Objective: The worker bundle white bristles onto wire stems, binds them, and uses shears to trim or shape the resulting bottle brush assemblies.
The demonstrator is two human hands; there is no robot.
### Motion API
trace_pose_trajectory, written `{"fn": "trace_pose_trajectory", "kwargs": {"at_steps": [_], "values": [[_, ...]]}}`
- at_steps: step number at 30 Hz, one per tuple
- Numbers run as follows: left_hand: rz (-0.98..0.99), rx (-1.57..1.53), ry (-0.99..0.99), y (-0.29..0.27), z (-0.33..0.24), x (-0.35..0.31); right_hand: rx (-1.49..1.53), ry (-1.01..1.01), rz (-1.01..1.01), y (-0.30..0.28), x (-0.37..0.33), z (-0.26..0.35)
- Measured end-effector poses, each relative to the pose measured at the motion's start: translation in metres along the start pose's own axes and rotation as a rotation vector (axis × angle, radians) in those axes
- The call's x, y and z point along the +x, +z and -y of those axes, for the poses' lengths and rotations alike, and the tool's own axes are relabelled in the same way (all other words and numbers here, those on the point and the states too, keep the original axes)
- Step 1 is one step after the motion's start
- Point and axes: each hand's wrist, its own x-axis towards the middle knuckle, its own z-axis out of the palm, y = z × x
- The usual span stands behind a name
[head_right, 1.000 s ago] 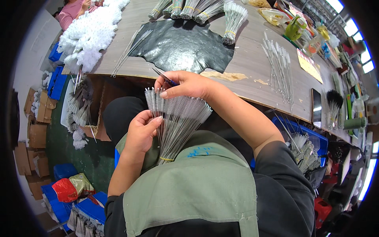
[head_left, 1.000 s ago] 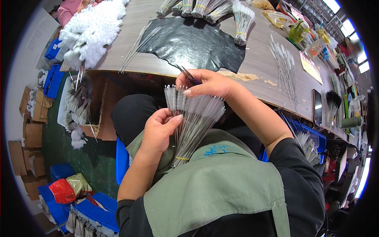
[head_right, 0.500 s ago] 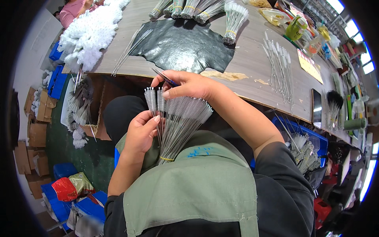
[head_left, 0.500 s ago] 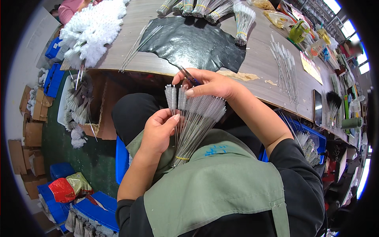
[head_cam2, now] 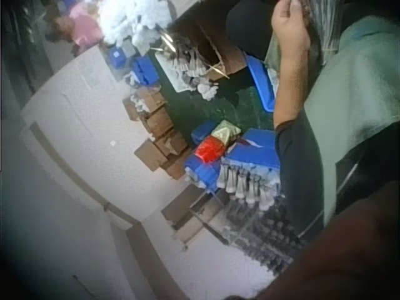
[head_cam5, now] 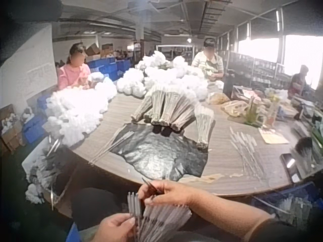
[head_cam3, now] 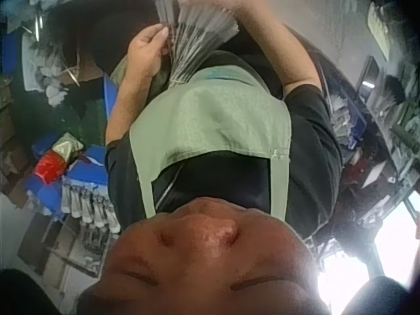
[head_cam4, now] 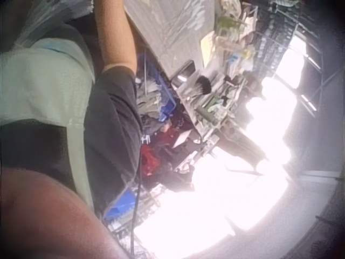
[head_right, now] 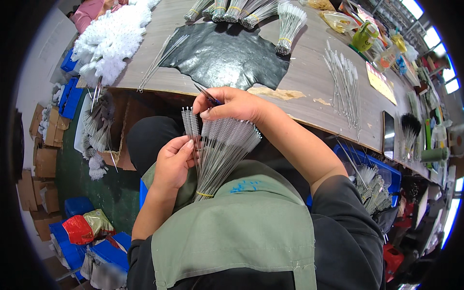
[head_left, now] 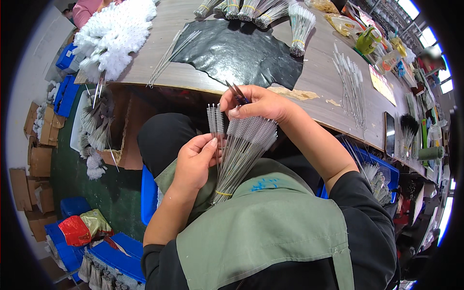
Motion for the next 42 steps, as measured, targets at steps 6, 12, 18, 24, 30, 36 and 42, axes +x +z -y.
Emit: {"fn": "trace_pose_trajectory", "kwargs": {"at_steps": [6, 12, 18, 24, 30, 36, 42], "values": [[0.107, -0.021, 0.014, -0.006, 0.012, 0.007, -0.14, -0.079, 0.07, 0.009, 0.012, 0.013], [0.553, -0.173, -0.341, -0.005, 0.016, 0.002, -0.439, -0.231, 0.166, 0.048, 0.017, 0.062], [0.477, 0.038, -0.293, -0.015, 0.01, -0.008, -0.821, -0.179, -0.374, -0.011, 0.038, 0.063], [0.076, -0.233, 0.374, -0.063, -0.072, -0.051, -1.514, 0.036, -1.24, -0.233, -0.01, 0.019], [-0.754, 0.126, 0.668, -0.215, -0.055, -0.085, -0.931, 0.556, -1.069, -0.344, -0.032, 0.005], [-1.034, 1.101, 0.01, -0.324, 0.132, -0.111, -0.813, 0.598, -1.042, -0.303, -0.012, 0.009], [-0.746, 1.364, -0.36, -0.327, 0.207, -0.09, -0.613, 0.538, -1.025, -0.268, -0.015, 0.009]]}}
